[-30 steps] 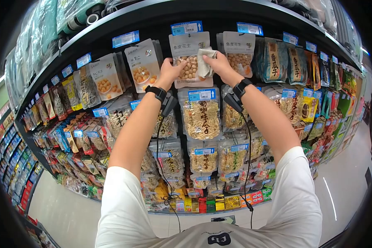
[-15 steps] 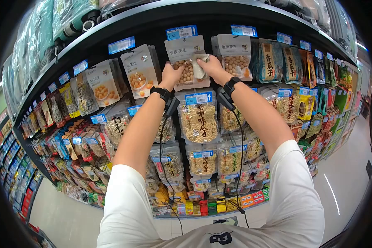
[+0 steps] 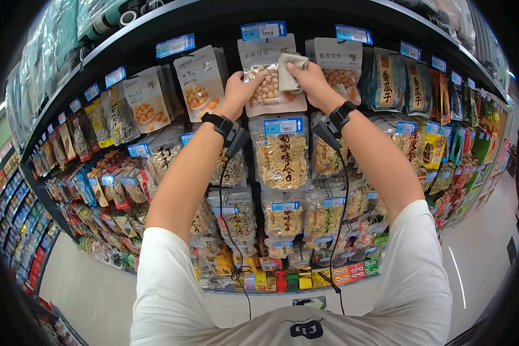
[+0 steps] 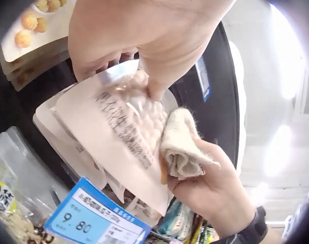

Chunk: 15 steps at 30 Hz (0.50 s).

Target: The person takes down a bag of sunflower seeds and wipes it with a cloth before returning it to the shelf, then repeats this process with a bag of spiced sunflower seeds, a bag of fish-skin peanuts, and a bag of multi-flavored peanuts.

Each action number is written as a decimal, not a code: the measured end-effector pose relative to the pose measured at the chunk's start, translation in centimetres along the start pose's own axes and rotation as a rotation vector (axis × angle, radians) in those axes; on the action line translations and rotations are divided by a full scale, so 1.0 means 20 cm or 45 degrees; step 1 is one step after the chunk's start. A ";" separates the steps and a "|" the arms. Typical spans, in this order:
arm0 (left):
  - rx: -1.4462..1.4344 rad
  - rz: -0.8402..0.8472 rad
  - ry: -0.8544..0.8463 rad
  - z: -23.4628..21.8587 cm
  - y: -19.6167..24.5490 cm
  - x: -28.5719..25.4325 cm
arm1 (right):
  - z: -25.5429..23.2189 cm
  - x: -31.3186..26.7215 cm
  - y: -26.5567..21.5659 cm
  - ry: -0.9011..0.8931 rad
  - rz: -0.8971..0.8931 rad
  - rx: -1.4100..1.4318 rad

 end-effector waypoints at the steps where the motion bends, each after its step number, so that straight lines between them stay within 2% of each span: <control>1: -0.241 0.007 -0.072 0.01 0.01 -0.02 | 0.01 -0.02 -0.02 -0.023 0.004 0.094; 3: -0.602 -0.037 -0.237 0.03 0.07 -0.08 | 0.03 -0.08 -0.07 -0.051 0.043 0.196; 6: -0.808 -0.057 -0.323 0.02 0.18 -0.18 | 0.07 -0.20 -0.17 0.001 0.049 0.269; 10: -0.884 -0.055 -0.400 0.02 0.28 -0.27 | 0.07 -0.27 -0.24 0.029 0.029 0.264; 15: -0.885 -0.019 -0.368 0.02 0.31 -0.44 | 0.09 -0.47 -0.30 -0.017 0.022 0.375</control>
Point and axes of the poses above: each hand's wrist, its own x-axis towards the middle knuckle, its own z-axis out of the palm, y = z × x, the point moved 7 cm from there along x, towards the middle knuckle, and after that the axes turned 1 degree about -x, right-handed, at the moved point
